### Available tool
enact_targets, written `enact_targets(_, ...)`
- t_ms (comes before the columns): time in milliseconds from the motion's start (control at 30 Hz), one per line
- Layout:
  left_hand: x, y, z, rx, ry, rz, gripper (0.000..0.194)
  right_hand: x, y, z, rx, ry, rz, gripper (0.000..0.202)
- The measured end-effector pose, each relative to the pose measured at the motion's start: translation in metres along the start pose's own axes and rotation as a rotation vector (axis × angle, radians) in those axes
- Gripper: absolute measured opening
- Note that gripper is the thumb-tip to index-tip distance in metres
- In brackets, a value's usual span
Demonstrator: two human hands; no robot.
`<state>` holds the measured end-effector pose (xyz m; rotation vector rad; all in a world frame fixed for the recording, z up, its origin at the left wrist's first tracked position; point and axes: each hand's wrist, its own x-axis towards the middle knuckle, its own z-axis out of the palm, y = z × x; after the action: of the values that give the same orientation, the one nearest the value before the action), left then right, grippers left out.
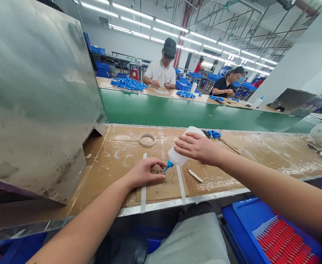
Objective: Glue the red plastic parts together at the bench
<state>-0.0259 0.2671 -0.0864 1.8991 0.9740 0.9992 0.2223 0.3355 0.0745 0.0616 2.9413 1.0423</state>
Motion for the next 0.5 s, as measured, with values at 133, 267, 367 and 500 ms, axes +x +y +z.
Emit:
enact_targets(133,0.0,0.002,-0.001,-0.019,-0.023,-0.032,0.036,0.005,0.003,-0.008,-0.163,-0.052,-0.058,0.025)
enact_targets(267,0.0,0.002,-0.001,-0.006,-0.017,-0.059,0.037,0.009,0.004,-0.014,-0.197,-0.04,-0.059,0.024)
enact_targets(367,0.0,0.001,-0.001,0.003,-0.017,-0.067,0.036,0.009,0.004,-0.017,-0.203,-0.022,-0.04,0.022)
enact_targets(500,0.0,0.0,-0.001,0.02,-0.027,-0.064,0.035,0.008,0.005,-0.017,-0.201,-0.014,-0.02,0.02)
